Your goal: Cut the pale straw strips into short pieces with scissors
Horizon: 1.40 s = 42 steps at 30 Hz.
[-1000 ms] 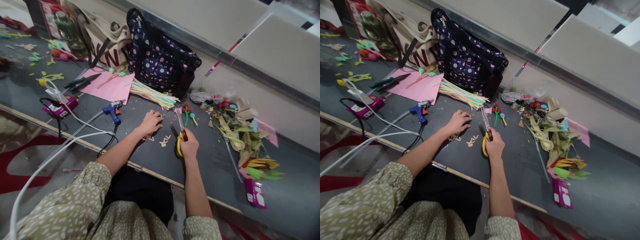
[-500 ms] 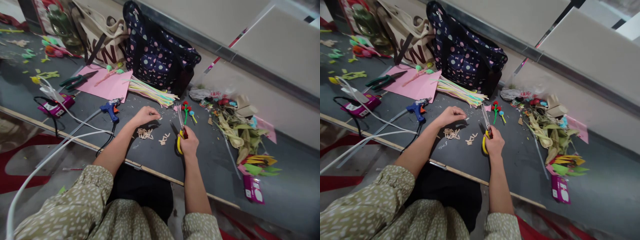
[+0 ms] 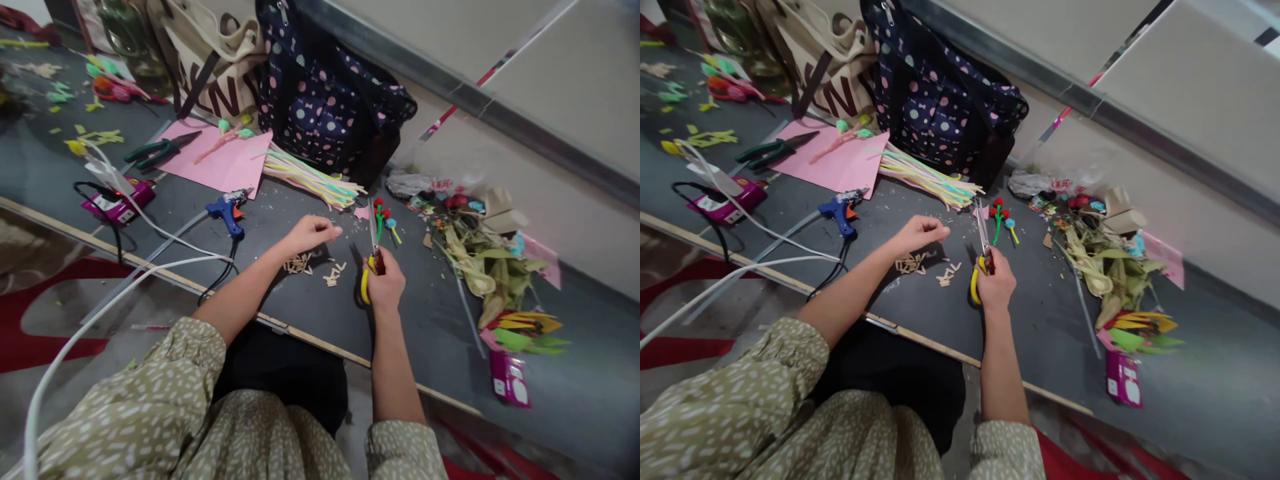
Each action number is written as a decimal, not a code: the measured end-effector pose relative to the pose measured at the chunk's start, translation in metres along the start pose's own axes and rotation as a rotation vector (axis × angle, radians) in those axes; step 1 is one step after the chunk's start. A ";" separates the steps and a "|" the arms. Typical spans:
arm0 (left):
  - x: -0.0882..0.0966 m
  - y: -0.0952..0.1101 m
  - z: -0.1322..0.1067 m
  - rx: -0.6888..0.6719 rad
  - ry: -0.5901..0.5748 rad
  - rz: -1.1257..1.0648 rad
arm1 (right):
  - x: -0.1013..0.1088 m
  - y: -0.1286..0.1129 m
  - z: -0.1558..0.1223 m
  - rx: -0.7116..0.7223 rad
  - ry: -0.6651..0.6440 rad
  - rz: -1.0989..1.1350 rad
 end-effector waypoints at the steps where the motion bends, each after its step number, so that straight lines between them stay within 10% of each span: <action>1: -0.010 0.001 -0.001 0.000 -0.065 0.002 | 0.000 -0.003 0.000 0.011 -0.008 0.015; 7: -0.049 -0.005 -0.009 0.061 -0.259 -0.136 | -0.014 -0.045 -0.006 0.278 -0.187 -0.014; 12: -0.025 -0.013 -0.005 0.132 0.016 -0.240 | 0.003 -0.072 -0.009 0.425 -0.165 -0.055; 17: 0.026 -0.019 -0.001 0.113 0.398 -0.467 | 0.035 -0.050 -0.004 0.196 0.101 -0.043; 23: 0.065 -0.036 0.000 0.118 0.613 -0.761 | -0.023 -0.051 0.002 0.235 -0.337 -0.156; 33: 0.088 -0.043 -0.004 0.008 0.771 -0.871 | -0.064 -0.072 0.008 0.303 -0.622 -0.275; 42: 0.100 -0.041 -0.006 0.009 0.761 -0.870 | -0.080 -0.108 0.041 0.463 -0.505 -0.157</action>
Point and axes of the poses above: each hand's wrist, its own z-axis towards the middle knuckle, its own x-axis out of the back of the hand, y = z × x, the point moved 7 cm from there along z, towards the middle knuckle, and after that the axes turned 4 degrees about -y, right-handed, at the moved point
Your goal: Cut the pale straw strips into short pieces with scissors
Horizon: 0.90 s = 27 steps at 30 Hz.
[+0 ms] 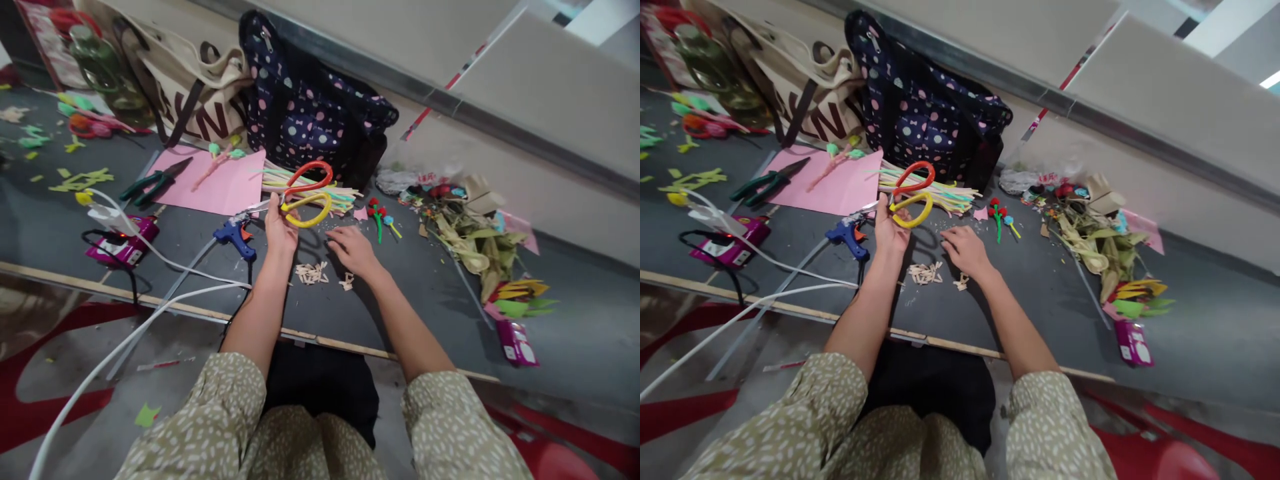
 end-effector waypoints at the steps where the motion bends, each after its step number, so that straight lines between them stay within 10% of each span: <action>1: 0.000 0.002 -0.001 -0.009 0.005 0.003 | -0.006 -0.005 0.007 0.037 -0.018 -0.045; 10: -0.006 0.010 -0.005 -0.044 -0.047 0.024 | -0.018 0.017 0.025 -0.098 -0.108 -0.450; 20: -0.004 0.008 -0.003 -0.060 -0.042 0.084 | -0.024 0.014 0.002 0.034 -0.143 -0.418; 27: -0.005 0.007 0.001 -0.094 -0.120 0.114 | -0.012 0.063 -0.002 -0.156 -0.058 -0.384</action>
Point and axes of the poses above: each hand's wrist, its own z-axis towards the middle knuckle, its own x-axis out of the back of the hand, y = z × x, the point moved 7 cm from there along z, towards the middle knuckle, and after that the axes turned 4 degrees about -y, right-handed, at the moved point
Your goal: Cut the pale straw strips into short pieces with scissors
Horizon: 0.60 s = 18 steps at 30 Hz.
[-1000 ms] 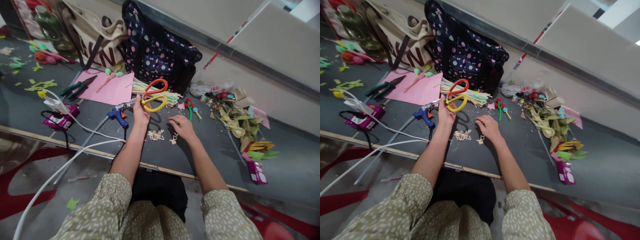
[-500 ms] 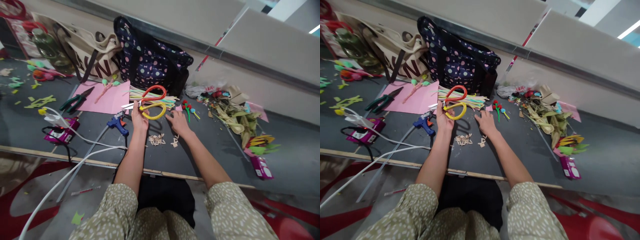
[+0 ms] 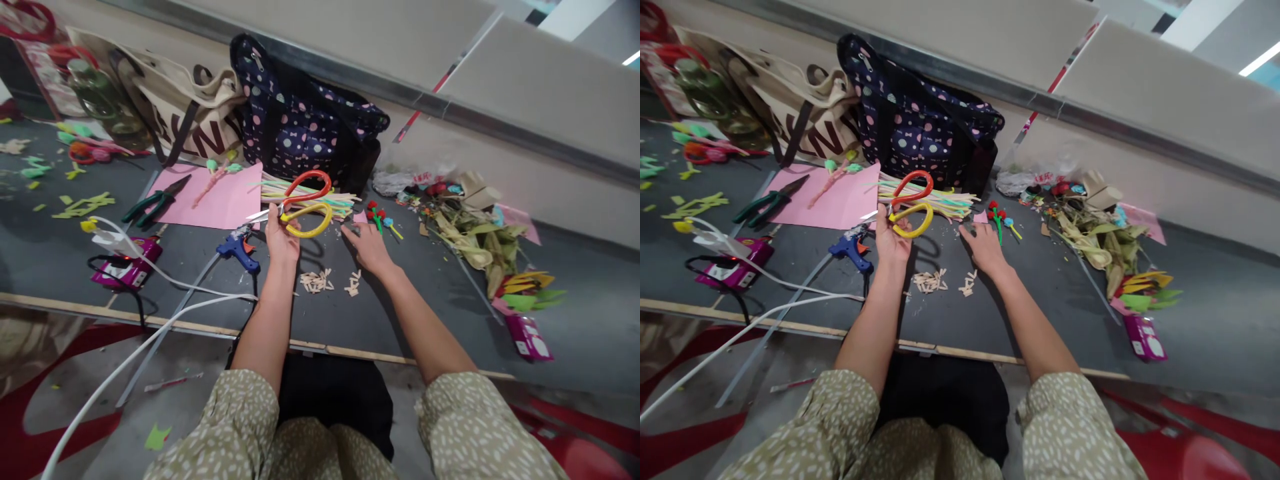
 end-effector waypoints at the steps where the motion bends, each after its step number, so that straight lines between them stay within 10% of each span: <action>1: -0.001 0.000 0.000 0.000 -0.008 -0.006 | -0.002 0.004 -0.002 -0.010 0.002 0.009; 18: -0.001 -0.001 -0.004 0.049 0.053 -0.171 | -0.011 -0.025 0.030 0.137 0.020 0.049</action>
Point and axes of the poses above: each hand's wrist, its own z-axis towards the middle knuckle, its own x-axis out of the back of the hand, y = z × x, the point moved 7 cm from there along z, towards the middle knuckle, and after that the axes turned 4 degrees about -y, right-handed, at the moved point
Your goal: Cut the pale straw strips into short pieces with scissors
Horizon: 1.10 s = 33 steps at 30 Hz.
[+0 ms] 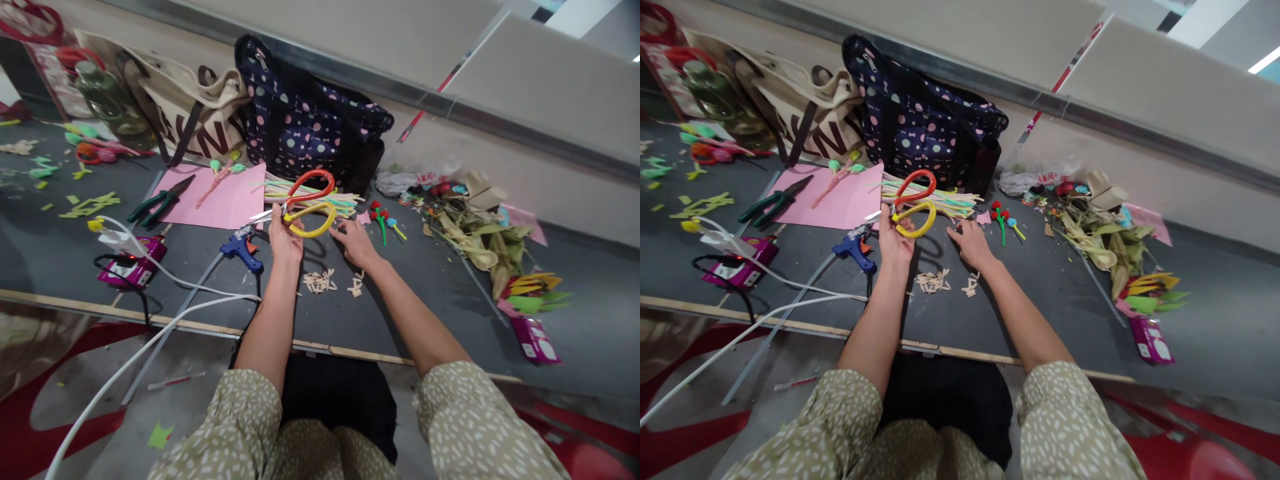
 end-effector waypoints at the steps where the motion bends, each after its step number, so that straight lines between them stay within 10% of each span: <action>1: 0.001 -0.001 -0.001 0.017 0.022 -0.061 | 0.000 -0.003 0.002 0.020 0.013 0.014; 19: 0.000 -0.004 -0.003 0.096 0.112 -0.242 | 0.008 -0.020 0.032 0.219 0.030 0.109; 33: -0.006 -0.012 -0.004 0.151 0.073 -0.194 | 0.000 0.004 -0.019 0.021 0.078 0.148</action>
Point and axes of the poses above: each hand's wrist, its own z-axis towards the middle knuckle, its own x-axis out of the back of the hand, y = z × x, the point moved 7 cm from there along z, towards the middle knuckle, and after that the axes turned 4 degrees about -y, right-handed, at the moved point
